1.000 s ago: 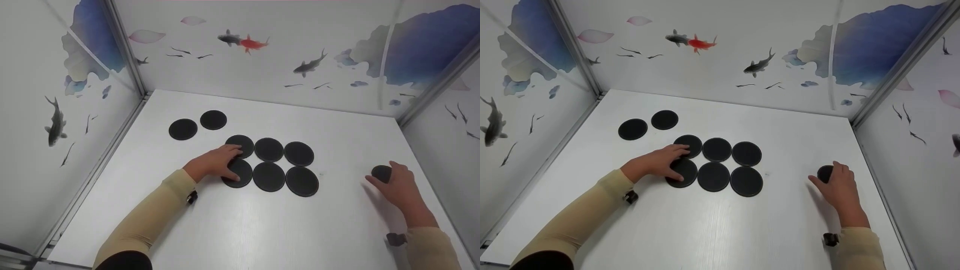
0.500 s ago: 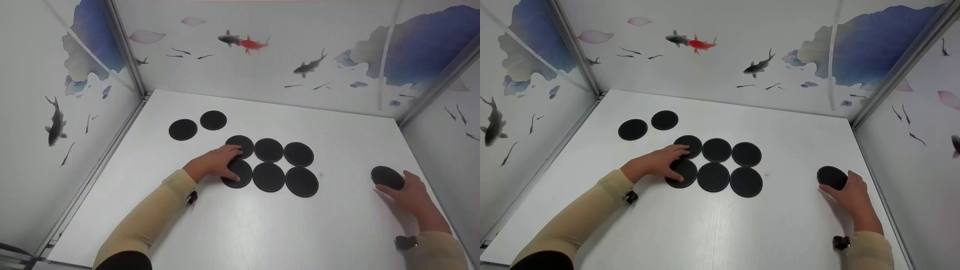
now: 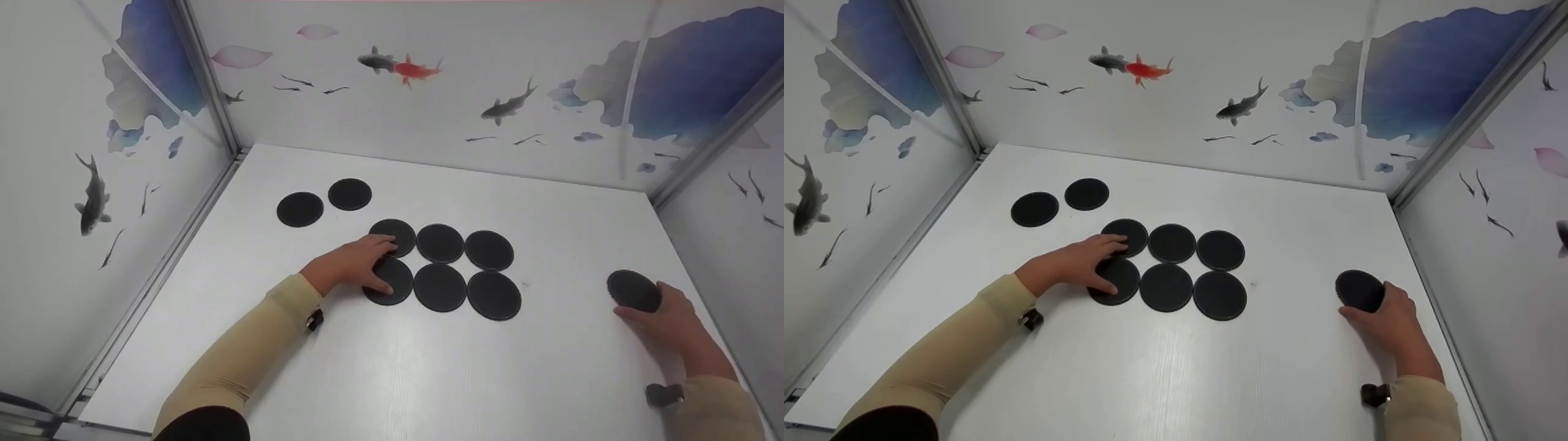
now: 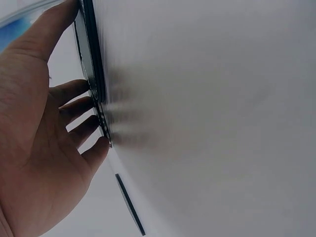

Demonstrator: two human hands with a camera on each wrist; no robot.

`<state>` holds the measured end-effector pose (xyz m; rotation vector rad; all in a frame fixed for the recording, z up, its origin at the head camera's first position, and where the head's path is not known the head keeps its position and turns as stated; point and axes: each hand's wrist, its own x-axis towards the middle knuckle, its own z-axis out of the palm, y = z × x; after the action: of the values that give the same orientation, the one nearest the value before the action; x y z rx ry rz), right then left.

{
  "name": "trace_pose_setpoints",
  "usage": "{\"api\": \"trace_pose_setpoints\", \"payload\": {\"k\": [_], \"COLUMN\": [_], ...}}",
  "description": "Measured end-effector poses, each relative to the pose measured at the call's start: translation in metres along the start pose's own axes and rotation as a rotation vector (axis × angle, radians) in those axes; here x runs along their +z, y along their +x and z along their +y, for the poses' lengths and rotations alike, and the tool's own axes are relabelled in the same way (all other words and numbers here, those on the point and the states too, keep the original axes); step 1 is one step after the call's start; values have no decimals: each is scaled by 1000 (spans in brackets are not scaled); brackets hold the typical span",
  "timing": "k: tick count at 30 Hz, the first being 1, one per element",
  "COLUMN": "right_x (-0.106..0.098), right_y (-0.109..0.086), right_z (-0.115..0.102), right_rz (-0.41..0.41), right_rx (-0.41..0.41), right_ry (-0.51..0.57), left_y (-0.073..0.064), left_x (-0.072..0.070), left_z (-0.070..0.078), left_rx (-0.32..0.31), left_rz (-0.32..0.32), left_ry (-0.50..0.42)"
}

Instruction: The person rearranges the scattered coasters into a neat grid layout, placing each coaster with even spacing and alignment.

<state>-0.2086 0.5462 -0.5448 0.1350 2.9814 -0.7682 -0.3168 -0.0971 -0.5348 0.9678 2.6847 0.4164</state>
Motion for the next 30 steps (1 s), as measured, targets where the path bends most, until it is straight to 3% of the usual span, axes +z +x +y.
{"api": "trace_pose_setpoints", "payload": {"k": [25, 30], "right_x": [-5, 0], "right_y": [0, -1], "right_z": [-16, -17], "right_rz": [-26, -21], "right_rx": [175, 189], "right_ry": [23, 18], "left_y": [0, -2], "left_x": [-8, -4], "left_z": [8, 7], "left_rx": [-23, -28], "left_rz": [-14, -27], "left_ry": [0, -2]}}
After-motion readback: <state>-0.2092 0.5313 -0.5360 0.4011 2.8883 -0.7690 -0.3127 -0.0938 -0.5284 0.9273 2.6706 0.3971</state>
